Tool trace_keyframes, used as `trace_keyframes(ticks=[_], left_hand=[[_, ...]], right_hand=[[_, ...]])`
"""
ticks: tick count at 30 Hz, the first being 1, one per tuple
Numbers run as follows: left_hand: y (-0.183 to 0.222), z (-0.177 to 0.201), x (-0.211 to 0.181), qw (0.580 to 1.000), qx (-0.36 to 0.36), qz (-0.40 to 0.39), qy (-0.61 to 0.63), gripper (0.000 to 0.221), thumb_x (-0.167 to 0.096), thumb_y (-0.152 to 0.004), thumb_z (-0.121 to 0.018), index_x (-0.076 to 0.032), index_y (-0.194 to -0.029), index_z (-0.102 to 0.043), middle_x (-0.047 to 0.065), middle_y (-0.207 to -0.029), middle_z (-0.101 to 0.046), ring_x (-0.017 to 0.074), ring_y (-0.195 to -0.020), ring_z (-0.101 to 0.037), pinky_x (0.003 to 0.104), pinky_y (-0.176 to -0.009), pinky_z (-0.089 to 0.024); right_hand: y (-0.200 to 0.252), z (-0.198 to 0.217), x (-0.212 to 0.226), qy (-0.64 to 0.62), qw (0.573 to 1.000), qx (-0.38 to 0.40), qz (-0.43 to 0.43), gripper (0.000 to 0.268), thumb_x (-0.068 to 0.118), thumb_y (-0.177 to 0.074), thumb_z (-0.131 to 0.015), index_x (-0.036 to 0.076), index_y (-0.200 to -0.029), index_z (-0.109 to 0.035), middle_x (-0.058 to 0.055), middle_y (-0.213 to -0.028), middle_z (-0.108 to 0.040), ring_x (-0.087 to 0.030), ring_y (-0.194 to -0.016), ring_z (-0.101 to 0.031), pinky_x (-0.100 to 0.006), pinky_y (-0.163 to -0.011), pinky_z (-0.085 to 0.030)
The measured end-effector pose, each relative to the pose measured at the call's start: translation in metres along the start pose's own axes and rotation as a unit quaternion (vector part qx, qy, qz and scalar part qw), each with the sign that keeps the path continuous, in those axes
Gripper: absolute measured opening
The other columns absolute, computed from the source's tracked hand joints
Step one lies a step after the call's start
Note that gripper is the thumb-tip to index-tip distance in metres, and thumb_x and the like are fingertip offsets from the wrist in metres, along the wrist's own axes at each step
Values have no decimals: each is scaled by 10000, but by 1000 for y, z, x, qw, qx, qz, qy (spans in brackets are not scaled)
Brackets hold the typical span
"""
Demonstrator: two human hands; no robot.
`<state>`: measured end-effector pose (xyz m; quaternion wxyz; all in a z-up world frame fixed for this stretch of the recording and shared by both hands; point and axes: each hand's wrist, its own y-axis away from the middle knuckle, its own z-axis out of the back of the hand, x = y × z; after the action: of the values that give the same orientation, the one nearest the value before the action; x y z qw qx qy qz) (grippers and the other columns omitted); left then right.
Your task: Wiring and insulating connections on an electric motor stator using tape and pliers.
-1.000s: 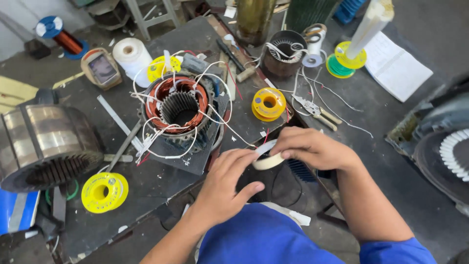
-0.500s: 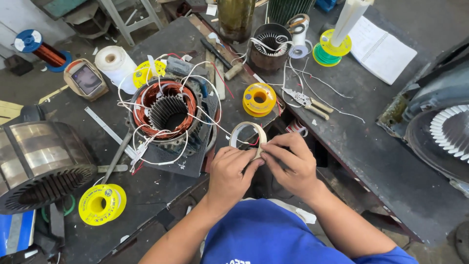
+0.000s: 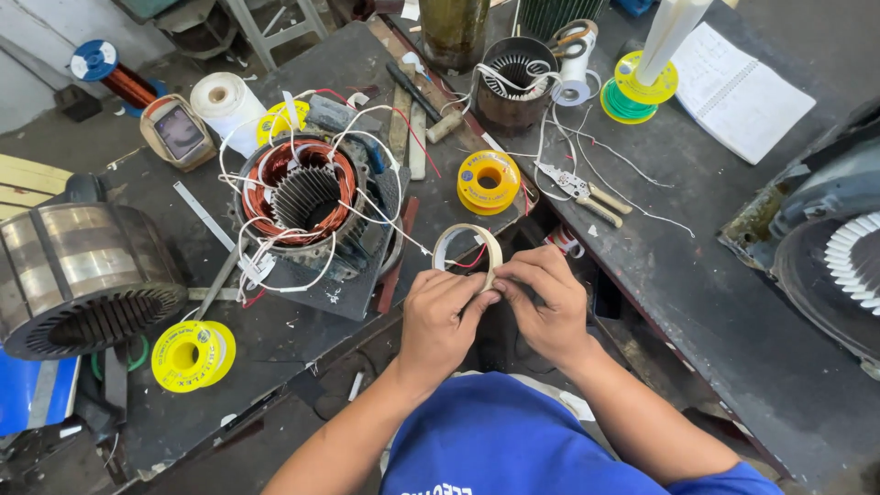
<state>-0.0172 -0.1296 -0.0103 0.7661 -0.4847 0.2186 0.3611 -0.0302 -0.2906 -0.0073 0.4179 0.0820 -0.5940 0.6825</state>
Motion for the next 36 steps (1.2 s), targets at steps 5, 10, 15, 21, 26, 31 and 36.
trace_keyframes(ticks=[5,10,15,21,26,31,36], left_hand=[[0,-11,-11,1000,-3,14,-6,81,-138,-892,-720,-68,-932,-723,62,-692,-693,291,-703,-713,389,-793,-515],[-3,-19,-26,999,-10,24,-21,82,-143,-887,-724,-69,-924,-728,66,-678,-694,295,-682,-709,389,-768,-521],[-4,-25,-38,998,-13,24,-56,76,-146,-900,-714,-70,-901,-722,39,-658,-681,263,-663,-701,372,-758,-510],[-7,-33,-46,998,-21,19,-54,74,-137,-907,-707,-64,-905,-719,52,-664,-672,271,-662,-690,369,-749,-509],[-7,-40,-49,998,-24,27,-46,81,-139,-913,-703,-60,-906,-718,54,-652,-661,269,-657,-685,361,-738,-507],[-8,-44,-51,999,-30,31,-19,63,-99,-911,-693,-45,-904,-724,65,-641,-648,280,-641,-674,357,-689,-509],[-11,-42,-54,999,-21,39,-10,63,-106,-909,-694,-55,-894,-728,60,-640,-654,285,-638,-674,364,-685,-521]], right_hand=[[3,8,-11,-12,1000,2,17,28,-5,-860,-747,7,-886,-747,-112,-804,-658,-257,-673,-607,-353,-627,-526],[8,19,-17,-38,999,-17,12,55,14,-865,-751,-2,-917,-749,-120,-814,-651,-246,-669,-592,-352,-608,-520],[5,27,-21,-39,999,-8,35,53,19,-859,-759,-4,-906,-751,-114,-807,-660,-246,-660,-603,-346,-608,-528],[10,35,-27,-53,998,-16,25,114,14,-856,-761,-25,-961,-742,-130,-846,-651,-256,-692,-605,-362,-628,-538],[10,38,-30,-56,998,-18,27,85,18,-858,-761,-12,-936,-747,-120,-838,-654,-247,-680,-607,-357,-632,-537],[8,40,-29,-64,998,-13,24,47,-14,-861,-749,-5,-906,-745,-118,-809,-655,-258,-658,-599,-359,-619,-528],[15,41,-34,-72,997,-23,22,34,-34,-865,-732,0,-865,-736,-118,-795,-639,-246,-639,-561,-360,-604,-514]])
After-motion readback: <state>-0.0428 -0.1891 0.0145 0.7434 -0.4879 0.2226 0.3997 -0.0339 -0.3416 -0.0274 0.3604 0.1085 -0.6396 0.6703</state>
